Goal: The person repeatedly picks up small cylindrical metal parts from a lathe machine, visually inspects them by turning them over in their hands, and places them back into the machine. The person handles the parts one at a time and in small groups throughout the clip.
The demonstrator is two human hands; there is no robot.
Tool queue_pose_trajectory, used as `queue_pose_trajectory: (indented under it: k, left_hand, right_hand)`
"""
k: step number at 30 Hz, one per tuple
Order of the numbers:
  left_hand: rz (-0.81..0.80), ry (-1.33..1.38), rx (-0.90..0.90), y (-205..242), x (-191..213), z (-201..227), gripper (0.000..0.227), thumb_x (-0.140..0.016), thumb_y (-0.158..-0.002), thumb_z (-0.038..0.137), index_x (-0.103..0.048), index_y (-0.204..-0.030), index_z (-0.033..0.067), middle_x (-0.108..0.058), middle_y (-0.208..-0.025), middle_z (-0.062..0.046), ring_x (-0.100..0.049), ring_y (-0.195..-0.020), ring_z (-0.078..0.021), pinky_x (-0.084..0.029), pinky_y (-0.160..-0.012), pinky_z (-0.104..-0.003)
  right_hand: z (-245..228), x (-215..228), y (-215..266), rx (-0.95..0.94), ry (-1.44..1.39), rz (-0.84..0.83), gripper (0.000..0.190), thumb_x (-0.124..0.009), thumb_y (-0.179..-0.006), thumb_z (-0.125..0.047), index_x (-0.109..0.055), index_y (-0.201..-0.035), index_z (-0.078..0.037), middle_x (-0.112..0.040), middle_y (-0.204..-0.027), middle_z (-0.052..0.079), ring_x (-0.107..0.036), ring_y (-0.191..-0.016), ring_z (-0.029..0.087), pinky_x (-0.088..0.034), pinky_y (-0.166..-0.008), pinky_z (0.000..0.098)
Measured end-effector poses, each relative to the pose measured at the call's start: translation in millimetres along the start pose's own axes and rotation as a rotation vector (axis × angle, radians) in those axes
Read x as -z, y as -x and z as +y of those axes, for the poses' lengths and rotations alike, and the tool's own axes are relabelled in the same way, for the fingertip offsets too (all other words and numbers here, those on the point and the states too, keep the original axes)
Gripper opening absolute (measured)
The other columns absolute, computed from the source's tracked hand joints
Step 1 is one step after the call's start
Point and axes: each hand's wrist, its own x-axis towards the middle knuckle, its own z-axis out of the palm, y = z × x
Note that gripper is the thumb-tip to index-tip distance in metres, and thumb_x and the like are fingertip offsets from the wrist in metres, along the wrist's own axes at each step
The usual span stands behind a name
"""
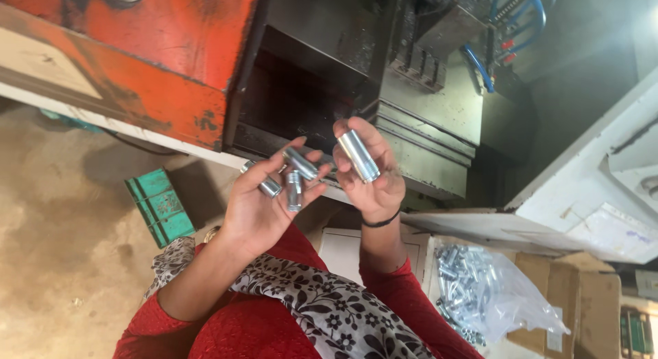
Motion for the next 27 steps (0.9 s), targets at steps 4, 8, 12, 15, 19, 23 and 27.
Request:
queue_pose_trajectory:
  k: [4, 8, 12, 15, 19, 23, 27]
  left_hand:
    - [0.114, -0.044, -0.014, -14.6, 10.6, -3.7, 0.031, -0.059, -0.1, 0.017, -0.055, -0.129, 0.0094, -0.068, -0.116, -0.011, -0.069, -0.116, -0.0331, -0.064, -0.085, -0.041]
    - [0.076, -0.108, -0.014, -19.3, 16.2, -5.1, 0.02, -0.061, -0.101, 0.023, -0.058, -0.118, 0.0112, -0.07, -0.108, -0.009, -0.073, -0.101, -0.0308, -0.064, -0.073, -0.039]
    - [-0.025, -0.203, 0.008, -16.0, 14.1, -4.1, 0.014, -0.059, -0.103, 0.022, -0.055, -0.111, 0.012, -0.07, -0.101, -0.012, -0.073, -0.083, -0.0244, -0.059, -0.057, -0.034]
    - [-0.14, -0.316, -0.027, -16.4, 11.5, -2.6, 0.01, -0.058, -0.103, 0.018, -0.052, -0.108, 0.0122, -0.069, -0.09, -0.012, -0.07, -0.071, -0.0205, -0.053, -0.047, -0.029]
    - [-0.197, -0.588, -0.069, -17.3, 10.0, -0.8, 0.016, -0.057, -0.103, 0.018, -0.055, -0.114, 0.0066, -0.065, -0.075, -0.011, -0.06, -0.054, -0.0138, -0.044, -0.041, -0.024]
    - [-0.241, -0.564, 0.0, -16.9, 6.2, 1.9, 0.029, -0.056, -0.104, 0.027, -0.058, -0.122, 0.0035, -0.061, -0.068, -0.007, -0.054, -0.049, -0.0099, -0.042, -0.041, -0.022]
    - [-0.306, -0.519, 0.024, -17.4, 4.5, -0.5, 0.035, -0.055, -0.107, 0.032, -0.056, -0.123, 0.0017, -0.06, -0.071, -0.007, -0.054, -0.052, -0.0105, -0.041, -0.044, -0.023]
  right_hand:
    - [12.5, -15.9, 18.1, 0.075, -0.386, 0.221, 0.068, -0.077, -0.097, -0.008, -0.044, -0.156, -0.002, -0.043, -0.148, 0.013, -0.059, -0.128, 0.024, -0.06, -0.101, 0.028]
    - [15.3, -27.3, 18.9, 0.121, -0.325, 0.321, 0.062, -0.073, -0.101, -0.007, -0.044, -0.155, -0.001, -0.047, -0.146, 0.015, -0.059, -0.131, 0.026, -0.058, -0.108, 0.0293]
    - [16.0, -34.6, 12.6, 0.23, 0.003, 0.425, 0.062, -0.074, -0.097, 0.007, -0.046, -0.152, 0.001, -0.051, -0.152, 0.02, -0.061, -0.132, 0.028, -0.057, -0.109, 0.0325]
    - [21.6, -39.1, 10.0, 0.416, 0.758, 0.405, 0.074, -0.083, -0.086, 0.014, -0.051, -0.151, -0.001, -0.054, -0.153, 0.022, -0.066, -0.122, 0.028, -0.061, -0.097, 0.0328]
    - [25.4, -41.0, 14.2, 0.468, 1.269, 0.361, 0.081, -0.089, -0.079, 0.002, -0.049, -0.149, -0.007, -0.058, -0.144, 0.017, -0.069, -0.12, 0.026, -0.063, -0.103, 0.0338]
    - [21.9, -39.7, 17.3, 0.611, 1.717, 0.372, 0.075, -0.096, -0.067, -0.011, -0.067, -0.136, -0.01, -0.065, -0.121, 0.011, -0.068, -0.105, 0.021, -0.062, -0.084, 0.0255]
    - [25.3, -43.7, 21.6, 0.537, 1.76, 0.348, 0.074, -0.089, -0.074, 0.0, -0.063, -0.143, -0.013, -0.068, -0.113, 0.011, -0.071, -0.088, 0.019, -0.06, -0.074, 0.0226]
